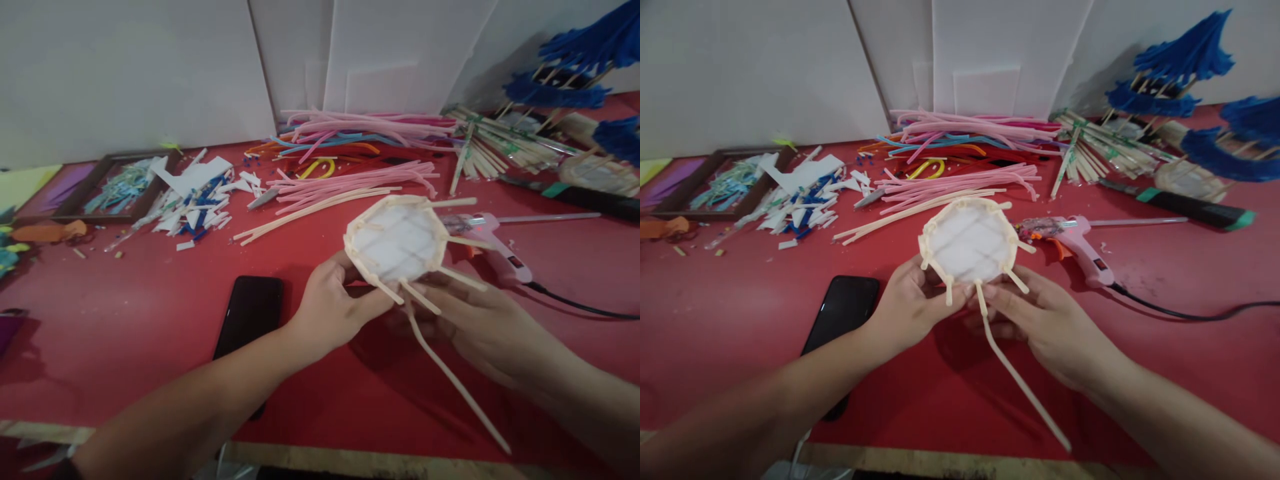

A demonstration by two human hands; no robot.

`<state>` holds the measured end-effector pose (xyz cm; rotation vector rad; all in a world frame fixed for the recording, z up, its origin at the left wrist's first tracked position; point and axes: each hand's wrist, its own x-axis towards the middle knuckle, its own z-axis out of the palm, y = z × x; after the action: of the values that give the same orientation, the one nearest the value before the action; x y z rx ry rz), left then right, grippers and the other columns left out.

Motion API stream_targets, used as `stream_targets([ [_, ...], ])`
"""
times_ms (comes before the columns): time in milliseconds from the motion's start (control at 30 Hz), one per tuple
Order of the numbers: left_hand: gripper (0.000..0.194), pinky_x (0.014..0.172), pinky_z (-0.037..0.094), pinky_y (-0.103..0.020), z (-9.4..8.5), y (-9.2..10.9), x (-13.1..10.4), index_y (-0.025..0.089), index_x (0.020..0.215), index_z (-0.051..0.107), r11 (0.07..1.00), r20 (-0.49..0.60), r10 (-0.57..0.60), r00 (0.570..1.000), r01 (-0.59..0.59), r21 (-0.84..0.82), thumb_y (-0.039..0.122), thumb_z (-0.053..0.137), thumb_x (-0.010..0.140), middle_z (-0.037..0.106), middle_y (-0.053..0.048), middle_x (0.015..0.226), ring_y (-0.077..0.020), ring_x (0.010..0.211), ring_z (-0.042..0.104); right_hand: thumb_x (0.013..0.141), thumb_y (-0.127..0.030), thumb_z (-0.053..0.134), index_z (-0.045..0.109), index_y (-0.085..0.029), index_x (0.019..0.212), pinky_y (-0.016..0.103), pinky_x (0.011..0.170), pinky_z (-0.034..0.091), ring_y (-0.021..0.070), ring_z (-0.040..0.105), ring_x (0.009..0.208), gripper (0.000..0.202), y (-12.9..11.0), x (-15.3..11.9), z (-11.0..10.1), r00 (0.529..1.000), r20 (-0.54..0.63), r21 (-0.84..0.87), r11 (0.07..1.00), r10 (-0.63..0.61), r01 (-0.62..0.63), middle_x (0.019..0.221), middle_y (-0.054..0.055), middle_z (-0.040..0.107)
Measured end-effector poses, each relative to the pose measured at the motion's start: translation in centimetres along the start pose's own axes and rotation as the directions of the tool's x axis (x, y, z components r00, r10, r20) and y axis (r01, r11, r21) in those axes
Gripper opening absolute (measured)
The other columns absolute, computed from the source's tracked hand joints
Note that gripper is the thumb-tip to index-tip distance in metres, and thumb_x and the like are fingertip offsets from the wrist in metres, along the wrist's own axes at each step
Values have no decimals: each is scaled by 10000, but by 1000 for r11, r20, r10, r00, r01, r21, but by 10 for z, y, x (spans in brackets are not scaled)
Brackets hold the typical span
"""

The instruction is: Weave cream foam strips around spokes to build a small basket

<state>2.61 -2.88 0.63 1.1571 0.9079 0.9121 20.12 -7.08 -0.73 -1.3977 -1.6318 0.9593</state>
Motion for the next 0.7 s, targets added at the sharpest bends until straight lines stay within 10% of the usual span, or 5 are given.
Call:
stream_targets([
  [200, 250, 946, 535, -324, 0, 2, -1, 188, 950, 742, 992, 50, 69, 996, -74, 98, 268, 834, 732, 787, -75, 1044, -244, 1014, 709, 618, -619, 854, 586, -208, 778, 175, 390, 401, 48, 429, 465, 516, -7, 4, -5, 832, 397, 569, 607, 387, -554, 654, -42, 541],
  [300, 294, 976, 531, -349, 1, -3, -4, 194, 1038, 726, 992, 35, 52, 998, -56, 111, 269, 808, 766, 770, -84, 1115, -252, 1061, 698, 574, -647, 854, 463, -217, 668, 154, 333, 148, 26, 195, 451, 589, -12, 7, -6, 804, 405, 525, 608, 436, -595, 560, -85, 390],
  [700, 237, 854, 565, -350, -2, -12, -6, 181, 904, 756, 988, -7, 26, 1000, -24, 155, 289, 846, 714, 796, -74, 963, -270, 937, 728, 535, -507, 883, 362, -233, 594, 163, 327, 90, 19, 131, 397, 592, -18, 6, -1, 803, 354, 548, 589, 479, -594, 461, -127, 260],
])
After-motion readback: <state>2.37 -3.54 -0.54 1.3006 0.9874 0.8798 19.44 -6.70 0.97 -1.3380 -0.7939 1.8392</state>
